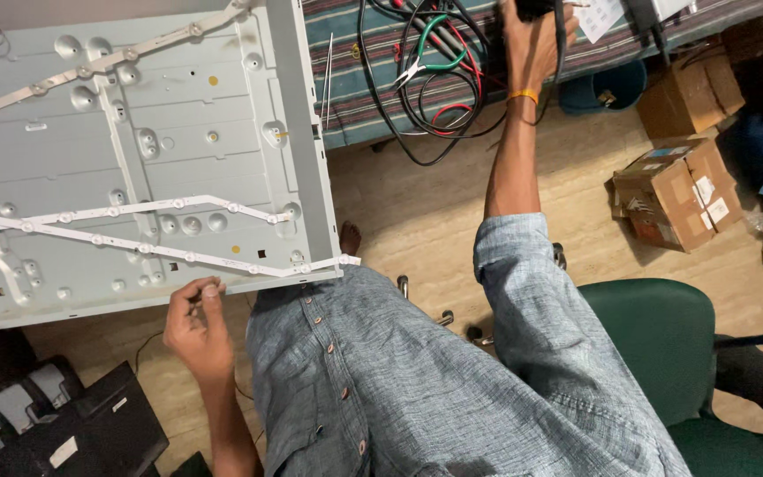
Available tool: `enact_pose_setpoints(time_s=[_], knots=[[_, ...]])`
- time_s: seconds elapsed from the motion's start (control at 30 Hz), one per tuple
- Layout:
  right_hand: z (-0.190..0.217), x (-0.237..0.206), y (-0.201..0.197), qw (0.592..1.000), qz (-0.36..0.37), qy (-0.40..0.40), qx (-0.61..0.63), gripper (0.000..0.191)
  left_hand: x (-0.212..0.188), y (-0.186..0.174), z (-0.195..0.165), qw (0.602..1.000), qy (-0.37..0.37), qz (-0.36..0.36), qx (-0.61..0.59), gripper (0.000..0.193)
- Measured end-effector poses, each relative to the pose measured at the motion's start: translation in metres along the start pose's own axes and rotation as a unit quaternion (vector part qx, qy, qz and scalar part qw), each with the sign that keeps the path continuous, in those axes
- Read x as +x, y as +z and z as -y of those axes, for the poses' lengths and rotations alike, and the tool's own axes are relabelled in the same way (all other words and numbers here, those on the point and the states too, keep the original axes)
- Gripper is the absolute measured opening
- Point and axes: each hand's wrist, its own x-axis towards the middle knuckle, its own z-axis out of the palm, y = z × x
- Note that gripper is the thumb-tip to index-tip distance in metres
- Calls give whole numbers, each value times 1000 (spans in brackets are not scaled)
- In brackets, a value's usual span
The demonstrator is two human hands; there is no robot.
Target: The person works on the back panel of a television, pressing LED light strips into place and soldering connections on the strips with a soldering iron. They then remove a strip from the panel, take a screwdriver from a drawer, and work on the strip's components while holding it.
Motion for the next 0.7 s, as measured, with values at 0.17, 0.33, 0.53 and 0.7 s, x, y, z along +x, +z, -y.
enact_pose_setpoints(time_s=[0.17,0.33,0.53,0.7], knots=[[1,-2,-9,993,111,38,7,80,-5,-1,8,1000,0,10,-4,14],[-15,7,-15,998,-1,52,23,80,-8,-1,14,1000,2,0,3,14],[-38,14,-19,996,60,58,27,83,-13,2,14,1000,-16,8,-9,14],[-49,11,-22,999,-46,-29,-6,93,-11,6,12,1000,-5,24,4,15]])
